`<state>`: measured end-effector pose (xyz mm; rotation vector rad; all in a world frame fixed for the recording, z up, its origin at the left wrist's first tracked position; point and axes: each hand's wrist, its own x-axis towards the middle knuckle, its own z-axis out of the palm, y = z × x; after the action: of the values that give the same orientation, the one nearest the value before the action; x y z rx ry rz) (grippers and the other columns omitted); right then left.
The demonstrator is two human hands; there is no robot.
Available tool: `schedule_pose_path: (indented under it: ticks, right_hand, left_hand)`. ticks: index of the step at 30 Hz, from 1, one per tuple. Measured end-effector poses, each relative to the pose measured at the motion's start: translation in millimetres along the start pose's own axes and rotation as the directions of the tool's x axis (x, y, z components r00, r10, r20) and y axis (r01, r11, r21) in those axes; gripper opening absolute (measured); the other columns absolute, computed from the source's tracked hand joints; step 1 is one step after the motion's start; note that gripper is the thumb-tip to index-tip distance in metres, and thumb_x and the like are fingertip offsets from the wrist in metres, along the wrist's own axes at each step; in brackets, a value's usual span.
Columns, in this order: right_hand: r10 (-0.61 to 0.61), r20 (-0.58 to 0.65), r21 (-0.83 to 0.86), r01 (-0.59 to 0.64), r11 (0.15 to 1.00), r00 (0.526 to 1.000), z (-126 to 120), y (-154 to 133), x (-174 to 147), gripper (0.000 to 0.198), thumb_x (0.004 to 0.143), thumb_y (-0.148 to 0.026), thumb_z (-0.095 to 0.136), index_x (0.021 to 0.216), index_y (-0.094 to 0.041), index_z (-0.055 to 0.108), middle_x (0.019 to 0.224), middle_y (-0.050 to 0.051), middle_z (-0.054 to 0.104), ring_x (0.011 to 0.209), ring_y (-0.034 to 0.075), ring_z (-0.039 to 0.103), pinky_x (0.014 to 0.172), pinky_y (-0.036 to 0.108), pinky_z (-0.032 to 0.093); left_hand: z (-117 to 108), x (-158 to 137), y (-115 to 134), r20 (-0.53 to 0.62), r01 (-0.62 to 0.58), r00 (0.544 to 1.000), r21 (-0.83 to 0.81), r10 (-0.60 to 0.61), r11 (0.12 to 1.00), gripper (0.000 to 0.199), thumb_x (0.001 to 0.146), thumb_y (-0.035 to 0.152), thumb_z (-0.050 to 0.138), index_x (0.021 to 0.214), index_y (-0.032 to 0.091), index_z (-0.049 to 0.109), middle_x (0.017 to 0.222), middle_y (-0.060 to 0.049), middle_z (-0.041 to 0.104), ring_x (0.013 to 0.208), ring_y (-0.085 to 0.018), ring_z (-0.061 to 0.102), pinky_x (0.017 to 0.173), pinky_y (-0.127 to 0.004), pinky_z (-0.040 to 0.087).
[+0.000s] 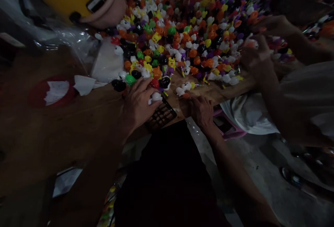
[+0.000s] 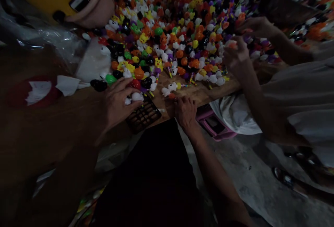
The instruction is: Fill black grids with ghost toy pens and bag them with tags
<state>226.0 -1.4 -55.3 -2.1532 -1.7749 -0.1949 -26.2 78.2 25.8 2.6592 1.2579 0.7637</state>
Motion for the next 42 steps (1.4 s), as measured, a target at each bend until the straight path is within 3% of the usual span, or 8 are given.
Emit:
schedule_pose_path:
  ticks: [6,12,22,25,30,34,37,42]
  right_hand:
    - [-0.017,0.032,0.174,0.011,0.985,0.999,-3,-4,5,0.024,0.101,-0.027,0.054,0.109,-0.021,0.076,0.106,0.013,0.072,0.097,0.029,0.062,0.088,0.042,0.043]
    - [0.098,0.139,0.442,-0.150,0.884,0.985,-1,-18,-7,0.023,0.090,-0.025,0.059,0.110,-0.019,0.069,0.091,0.009,0.075,0.076,0.024,0.067,0.065,0.034,0.048]
    - [-0.050,0.012,0.628,0.031,0.778,0.999,2,-37,12,0.023,0.094,-0.036,0.059,0.099,-0.018,0.073,0.088,0.009,0.075,0.075,0.022,0.065,0.074,0.035,0.055]
    - [-0.006,-0.001,0.754,0.005,0.656,1.000,10,-50,19,0.027,0.093,-0.042,0.063,0.101,-0.020,0.077,0.094,0.008,0.078,0.084,0.024,0.070,0.081,0.037,0.057]
    - [0.120,0.128,0.913,-0.164,0.373,0.985,30,-75,25,0.030,0.087,-0.046,0.072,0.101,-0.022,0.081,0.099,0.004,0.081,0.090,0.024,0.074,0.085,0.038,0.060]
    - [0.167,0.077,0.904,-0.140,0.404,0.983,38,-80,24,0.034,0.086,-0.052,0.071,0.097,-0.022,0.081,0.096,0.005,0.081,0.087,0.025,0.074,0.083,0.038,0.061]
    - [0.159,-0.004,0.856,-0.079,0.511,0.987,41,-78,21,0.036,0.090,-0.052,0.067,0.096,-0.019,0.080,0.094,0.008,0.081,0.083,0.026,0.074,0.079,0.039,0.061]
    - [0.019,-0.137,0.749,0.091,0.657,0.990,45,-77,18,0.032,0.097,-0.044,0.061,0.105,-0.018,0.077,0.101,0.012,0.080,0.089,0.027,0.075,0.081,0.038,0.063]
  left_hand:
    - [-5,0,2,0.009,-0.017,1.000,-0.009,0.017,1.000,0.022,0.099,0.033,0.059,0.109,0.020,0.074,0.154,-0.009,0.058,0.149,-0.032,0.048,0.126,-0.053,0.041]
    - [-6,2,2,0.037,0.015,0.999,-0.004,-0.015,1.000,0.022,0.098,0.033,0.059,0.110,0.020,0.073,0.156,-0.008,0.056,0.150,-0.033,0.046,0.127,-0.053,0.039]
    - [-7,4,5,0.060,0.043,0.997,-0.048,-0.040,0.998,0.025,0.098,0.032,0.057,0.110,0.018,0.074,0.157,-0.011,0.055,0.152,-0.034,0.044,0.129,-0.051,0.037]
    - [-7,4,5,0.058,0.045,0.997,-0.055,-0.042,0.997,0.024,0.098,0.031,0.057,0.109,0.017,0.073,0.157,-0.012,0.055,0.152,-0.033,0.044,0.129,-0.052,0.037]
    - [-9,3,8,0.072,0.044,0.997,-0.058,-0.039,0.997,0.023,0.098,0.029,0.059,0.108,0.014,0.073,0.159,-0.015,0.053,0.153,-0.035,0.044,0.129,-0.051,0.037]
    - [-10,2,10,0.057,0.057,0.997,-0.060,-0.053,0.997,0.023,0.099,0.029,0.060,0.110,0.015,0.073,0.160,-0.015,0.052,0.153,-0.035,0.043,0.128,-0.053,0.038]
    - [-8,0,11,0.035,0.044,0.999,-0.082,-0.042,0.996,0.023,0.100,0.029,0.060,0.113,0.016,0.073,0.160,-0.015,0.052,0.153,-0.035,0.044,0.126,-0.054,0.040]
    - [-9,-6,9,-0.007,0.022,1.000,-0.124,-0.023,0.992,0.023,0.098,0.024,0.060,0.118,0.018,0.070,0.161,-0.013,0.051,0.153,-0.032,0.045,0.126,-0.051,0.042]
